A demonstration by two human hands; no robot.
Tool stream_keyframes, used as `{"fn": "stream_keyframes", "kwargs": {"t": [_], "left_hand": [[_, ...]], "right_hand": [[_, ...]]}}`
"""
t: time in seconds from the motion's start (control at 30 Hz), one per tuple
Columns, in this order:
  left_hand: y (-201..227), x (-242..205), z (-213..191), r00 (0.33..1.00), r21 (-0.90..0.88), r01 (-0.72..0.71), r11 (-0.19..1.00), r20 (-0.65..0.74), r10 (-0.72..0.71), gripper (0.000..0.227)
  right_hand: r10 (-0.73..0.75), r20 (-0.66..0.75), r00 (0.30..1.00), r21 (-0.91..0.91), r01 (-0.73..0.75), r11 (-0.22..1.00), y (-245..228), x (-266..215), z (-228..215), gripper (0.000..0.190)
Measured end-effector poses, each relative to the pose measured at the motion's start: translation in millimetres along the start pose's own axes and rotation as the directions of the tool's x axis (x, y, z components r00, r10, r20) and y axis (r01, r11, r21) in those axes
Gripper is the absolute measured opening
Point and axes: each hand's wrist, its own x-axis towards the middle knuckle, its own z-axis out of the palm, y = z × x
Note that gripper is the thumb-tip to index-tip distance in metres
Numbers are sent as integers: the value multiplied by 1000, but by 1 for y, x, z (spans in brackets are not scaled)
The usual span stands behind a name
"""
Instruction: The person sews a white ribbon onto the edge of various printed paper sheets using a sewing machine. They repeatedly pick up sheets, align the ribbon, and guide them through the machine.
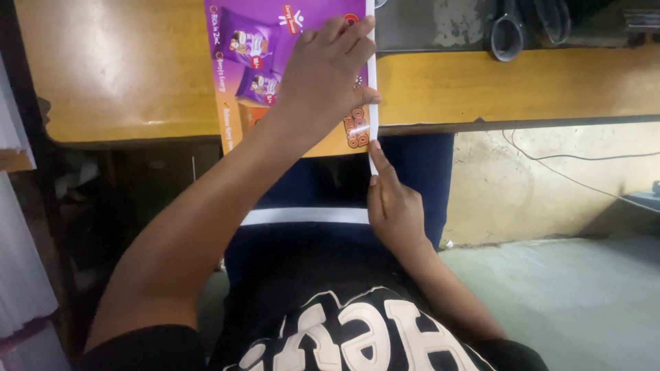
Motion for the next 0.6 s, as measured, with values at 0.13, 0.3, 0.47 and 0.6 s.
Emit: {"fn": "stream_keyframes", "kwargs": {"t": [0.13,0.3,0.47,0.6], "left_hand": [[-7,7,-1,1000,29,6,1000,2,-6,69],[-20,15,11,998,39,-11,999,-54,13,73],[-25,22,8,989,57,-57,997,-131,64,62],[-20,15,1,985,65,-98,993,-138,106,48]], "right_hand": [[30,14,999,-3,-30,1000,-2,11,-2,55],[-3,-34,999,-70,1,998,0,19,2,55],[7,-50,999,-72,-11,997,-1,27,3,55],[-78,-90,993,-91,70,993,-6,30,1,51]]}}
